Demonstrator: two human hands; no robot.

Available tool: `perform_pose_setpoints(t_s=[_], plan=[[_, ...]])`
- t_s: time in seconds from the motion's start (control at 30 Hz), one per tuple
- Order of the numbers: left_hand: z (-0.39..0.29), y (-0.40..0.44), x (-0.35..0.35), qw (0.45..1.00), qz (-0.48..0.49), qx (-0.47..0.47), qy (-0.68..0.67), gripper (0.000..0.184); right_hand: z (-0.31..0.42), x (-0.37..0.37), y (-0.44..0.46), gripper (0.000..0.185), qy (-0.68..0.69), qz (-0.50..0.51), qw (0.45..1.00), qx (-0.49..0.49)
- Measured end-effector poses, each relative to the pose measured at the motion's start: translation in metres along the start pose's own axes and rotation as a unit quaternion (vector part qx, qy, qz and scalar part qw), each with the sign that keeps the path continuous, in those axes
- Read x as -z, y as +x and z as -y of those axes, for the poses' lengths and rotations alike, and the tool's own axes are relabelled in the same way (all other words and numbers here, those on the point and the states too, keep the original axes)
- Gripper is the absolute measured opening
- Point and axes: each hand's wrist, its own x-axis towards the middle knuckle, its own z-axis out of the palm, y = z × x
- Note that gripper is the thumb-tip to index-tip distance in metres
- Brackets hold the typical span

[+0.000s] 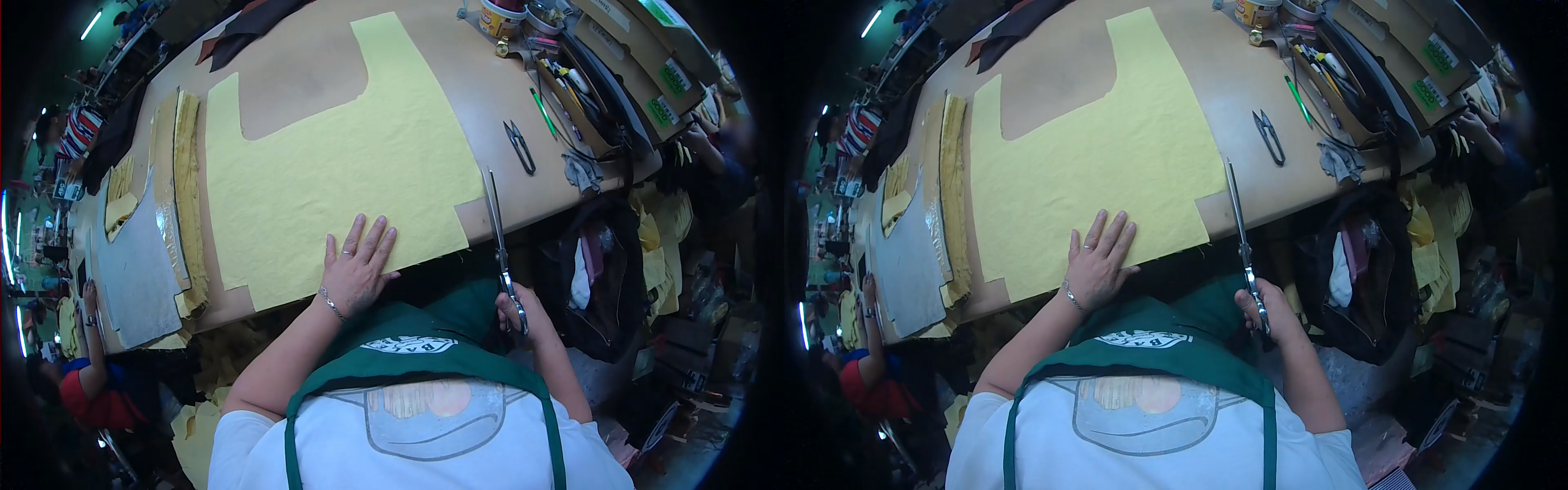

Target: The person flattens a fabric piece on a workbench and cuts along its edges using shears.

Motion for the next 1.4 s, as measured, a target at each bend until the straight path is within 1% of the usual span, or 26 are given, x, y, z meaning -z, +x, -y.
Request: perform_pose_setpoints(t_s=[0.07,0.17,0.23,0.27,0.3,0.33,0.37,0.4,0.43,0.47,0.5,0.53,0.57,0.63,0.7,0.77,0.83,0.87,0.97,1.07,1.13,1.17,1.23,1.27,1.37,1.4], plan=[[0.004,-0.006,-0.001,0.999,0.001,-0.024,0.031,0.057,-0.002,0.003,0.0,0.059,0.002,-0.002,1.0,0.002],[0.029,-0.022,0.002,0.994,0.004,-0.098,-0.041,0.055,-0.005,0.01,0.0,0.057,0.009,-0.014,1.0,0.019],[0.053,-0.04,0.022,0.99,0.081,-0.104,-0.041,0.057,-0.007,0.018,0.002,0.057,0.024,-0.025,0.999,0.042],[0.066,-0.052,0.033,0.986,0.12,-0.108,-0.042,0.058,-0.001,0.02,-0.001,0.056,0.022,-0.045,0.998,0.036],[0.081,-0.064,0.038,0.985,0.151,-0.082,-0.028,0.055,0.006,0.024,-0.002,0.052,0.008,-0.073,0.996,0.05],[0.096,-0.075,0.044,0.982,0.18,-0.057,-0.012,0.051,0.001,0.032,0.004,0.05,-0.078,-0.124,0.987,0.062],[0.104,-0.083,0.06,0.976,0.209,-0.027,-0.06,0.047,-0.003,0.04,0.012,0.048,-0.163,-0.176,0.968,0.075],[0.111,-0.09,0.073,0.966,0.237,0.002,-0.108,0.043,0.016,0.042,0.012,0.046,-0.223,-0.218,0.946,0.091],[0.124,-0.095,0.073,0.954,0.208,0.048,-0.21,0.042,0.041,0.043,0.013,0.045,-0.281,-0.26,0.917,0.107],[0.137,-0.098,0.073,0.93,0.177,0.092,-0.31,0.042,0.056,0.044,0.019,0.042,-0.3,-0.29,0.901,0.117],[0.149,-0.099,0.072,0.892,0.144,0.134,-0.406,0.042,0.069,0.048,0.029,0.04,-0.318,-0.319,0.884,0.126],[0.16,-0.091,0.064,0.911,0.019,0.19,-0.365,0.047,0.075,0.053,0.044,0.038,-0.346,-0.349,0.853,0.177],[0.174,-0.078,0.053,0.91,-0.108,0.243,-0.319,0.053,0.077,0.058,0.064,0.035,-0.373,-0.377,0.817,0.226],[0.205,-0.047,0.032,0.89,-0.237,0.334,-0.198,0.058,0.081,0.063,0.109,0.027,-0.305,-0.397,0.806,0.314],[0.247,-0.018,0.003,0.894,-0.265,0.346,-0.103,0.067,0.087,0.061,0.143,0.022,-0.353,-0.426,0.781,0.29],[0.283,0.011,-0.022,0.883,-0.272,0.369,-0.1,0.078,0.095,0.061,0.164,0.019,-0.376,-0.45,0.76,0.282],[0.289,0.034,-0.014,0.873,-0.243,0.413,-0.092,0.083,0.098,0.068,0.176,0.016,-0.379,-0.467,0.745,0.29],[0.29,0.042,-0.011,0.868,-0.227,0.433,-0.088,0.086,0.099,0.074,0.182,0.016,-0.346,-0.467,0.762,0.286],[0.294,0.056,0.008,0.849,-0.159,0.495,-0.095,0.088,0.097,0.107,0.204,0.016,-0.35,-0.496,0.744,0.279],[0.265,0.062,0.039,0.828,-0.097,0.551,-0.049,0.079,0.106,0.119,0.198,0.02,-0.382,-0.483,0.75,0.243],[0.306,0.064,0.016,0.858,-0.108,0.484,-0.132,0.069,0.105,0.122,0.199,0.023,-0.376,-0.473,0.763,0.229],[0.322,0.066,0.007,0.87,-0.113,0.449,-0.172,0.064,0.106,0.122,0.197,0.022,-0.37,-0.477,0.759,0.245],[0.326,0.074,0.0,0.891,-0.148,0.406,-0.141,0.052,0.11,0.12,0.189,0.019,-0.36,-0.48,0.749,0.281],[0.326,0.078,-0.001,0.9,-0.165,0.384,-0.124,0.048,0.116,0.122,0.183,0.014,-0.378,-0.496,0.725,0.291],[0.316,0.108,0.017,0.89,-0.238,0.381,-0.07,0.042,0.121,0.143,0.184,0.015,-0.379,-0.509,0.732,0.246],[0.318,0.12,0.033,0.891,-0.238,0.385,-0.029,0.043,0.121,0.14,0.184,0.016,-0.38,-0.519,0.721,0.258]])
